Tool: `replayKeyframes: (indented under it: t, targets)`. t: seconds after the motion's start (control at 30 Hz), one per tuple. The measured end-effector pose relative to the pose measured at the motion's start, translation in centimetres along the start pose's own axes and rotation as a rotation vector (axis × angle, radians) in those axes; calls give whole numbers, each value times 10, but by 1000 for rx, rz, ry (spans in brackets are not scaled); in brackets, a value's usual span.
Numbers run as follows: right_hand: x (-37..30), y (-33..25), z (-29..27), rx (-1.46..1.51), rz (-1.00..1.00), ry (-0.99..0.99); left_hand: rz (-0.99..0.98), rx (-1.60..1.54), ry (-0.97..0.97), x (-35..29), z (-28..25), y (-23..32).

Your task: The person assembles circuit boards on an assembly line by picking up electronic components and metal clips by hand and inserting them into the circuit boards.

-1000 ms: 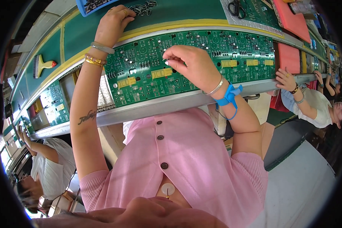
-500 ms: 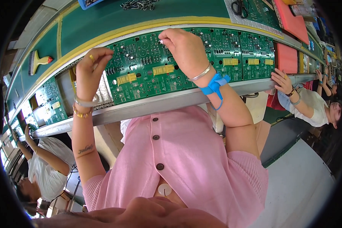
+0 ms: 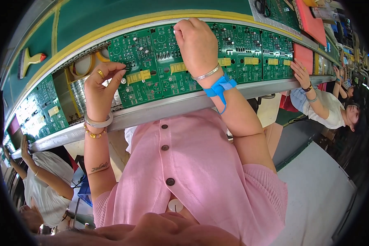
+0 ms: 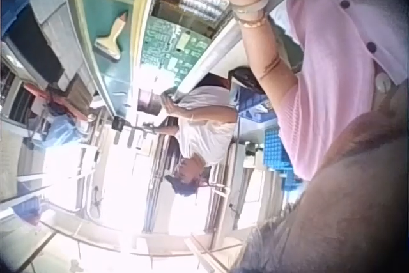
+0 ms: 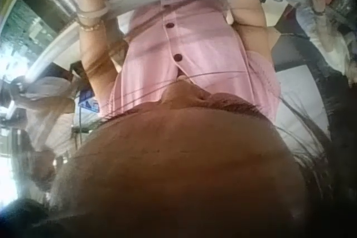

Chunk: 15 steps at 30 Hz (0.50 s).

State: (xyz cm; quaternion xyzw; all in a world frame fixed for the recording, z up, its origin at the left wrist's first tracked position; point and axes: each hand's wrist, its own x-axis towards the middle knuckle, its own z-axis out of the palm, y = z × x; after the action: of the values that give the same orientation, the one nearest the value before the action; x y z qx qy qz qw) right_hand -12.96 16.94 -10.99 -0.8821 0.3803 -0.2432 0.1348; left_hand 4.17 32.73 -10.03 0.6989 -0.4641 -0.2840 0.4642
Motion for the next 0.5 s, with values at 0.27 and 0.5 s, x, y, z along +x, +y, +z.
replayKeyframes:
  t: [0.27,0.5]
  targets:
    - [8,-10,1,-164,21,-55,14,8,-16,-2,0,1]
    - [15,-16,2,-377,23,-120,11,-1,4,-1,1,-2]
